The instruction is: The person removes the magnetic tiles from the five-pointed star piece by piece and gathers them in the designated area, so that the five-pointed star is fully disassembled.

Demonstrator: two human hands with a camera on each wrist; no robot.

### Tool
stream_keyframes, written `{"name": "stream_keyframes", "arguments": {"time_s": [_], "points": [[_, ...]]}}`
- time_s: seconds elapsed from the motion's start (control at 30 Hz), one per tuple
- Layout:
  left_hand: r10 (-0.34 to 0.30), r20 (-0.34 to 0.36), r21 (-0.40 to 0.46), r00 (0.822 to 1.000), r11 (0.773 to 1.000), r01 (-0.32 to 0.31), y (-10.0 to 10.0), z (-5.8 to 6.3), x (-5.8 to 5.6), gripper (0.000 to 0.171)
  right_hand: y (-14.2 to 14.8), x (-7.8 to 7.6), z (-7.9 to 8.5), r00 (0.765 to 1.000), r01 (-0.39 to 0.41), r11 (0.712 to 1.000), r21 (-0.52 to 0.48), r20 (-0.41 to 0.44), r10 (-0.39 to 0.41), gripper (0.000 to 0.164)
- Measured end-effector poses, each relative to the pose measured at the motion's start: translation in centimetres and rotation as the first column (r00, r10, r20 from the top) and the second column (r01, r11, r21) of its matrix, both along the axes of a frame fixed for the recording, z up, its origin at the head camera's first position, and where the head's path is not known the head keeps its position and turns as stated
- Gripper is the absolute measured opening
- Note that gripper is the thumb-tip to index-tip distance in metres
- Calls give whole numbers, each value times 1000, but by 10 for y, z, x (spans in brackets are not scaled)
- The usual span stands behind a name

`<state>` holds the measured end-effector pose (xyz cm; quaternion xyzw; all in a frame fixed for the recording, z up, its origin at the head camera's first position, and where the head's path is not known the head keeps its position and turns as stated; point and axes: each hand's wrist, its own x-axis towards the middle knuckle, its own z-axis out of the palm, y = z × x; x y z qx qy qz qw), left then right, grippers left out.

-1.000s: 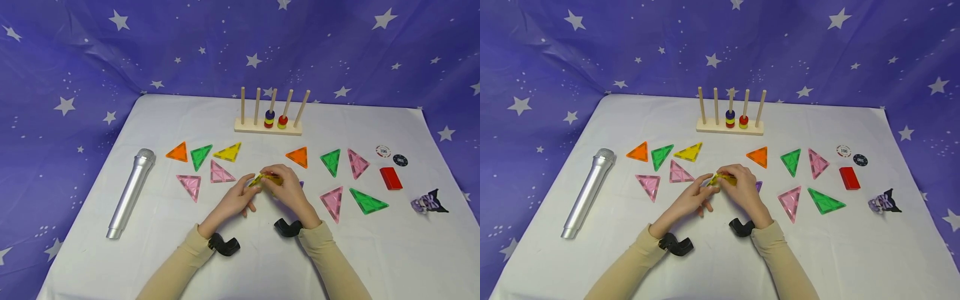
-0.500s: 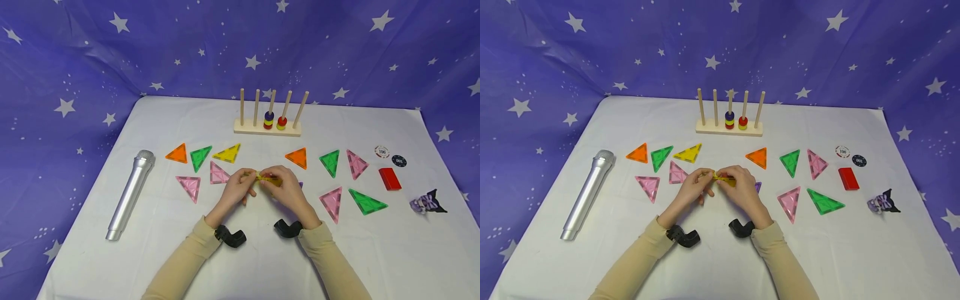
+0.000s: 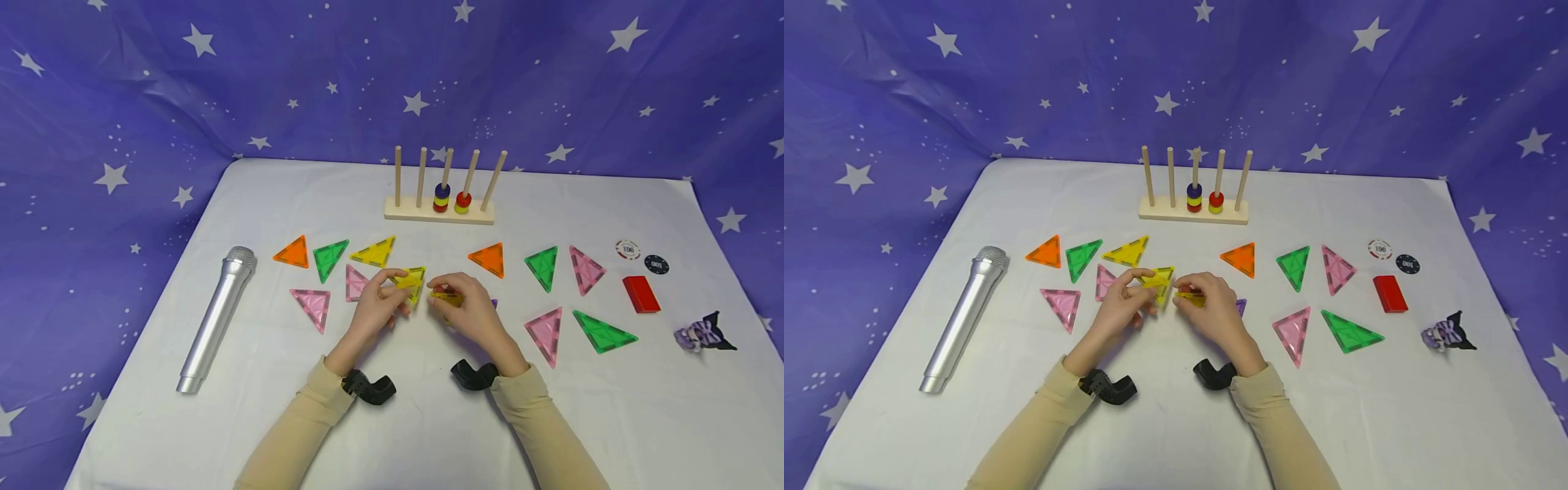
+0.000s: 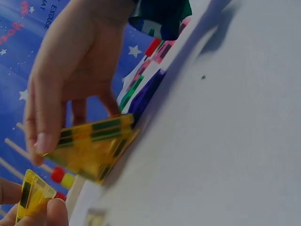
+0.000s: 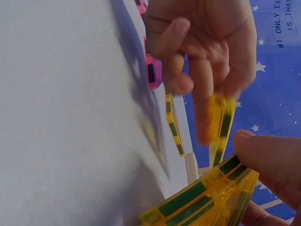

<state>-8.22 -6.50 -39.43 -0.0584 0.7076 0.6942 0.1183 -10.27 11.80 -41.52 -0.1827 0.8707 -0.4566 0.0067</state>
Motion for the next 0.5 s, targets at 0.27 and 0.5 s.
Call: {"name": "stream_keyframes", "arguments": {"time_s": [0.27,0.5], "points": [[111,-70,-20,991,993,-113,-39,-4,13,33,0,-1,0,1000,-7,1000,-10,20,7,18],[296,-171,-62,940,949,-310,-84,-14,26,31,-1,1,1,999,-3,1000,-27,36,4,18]]}}
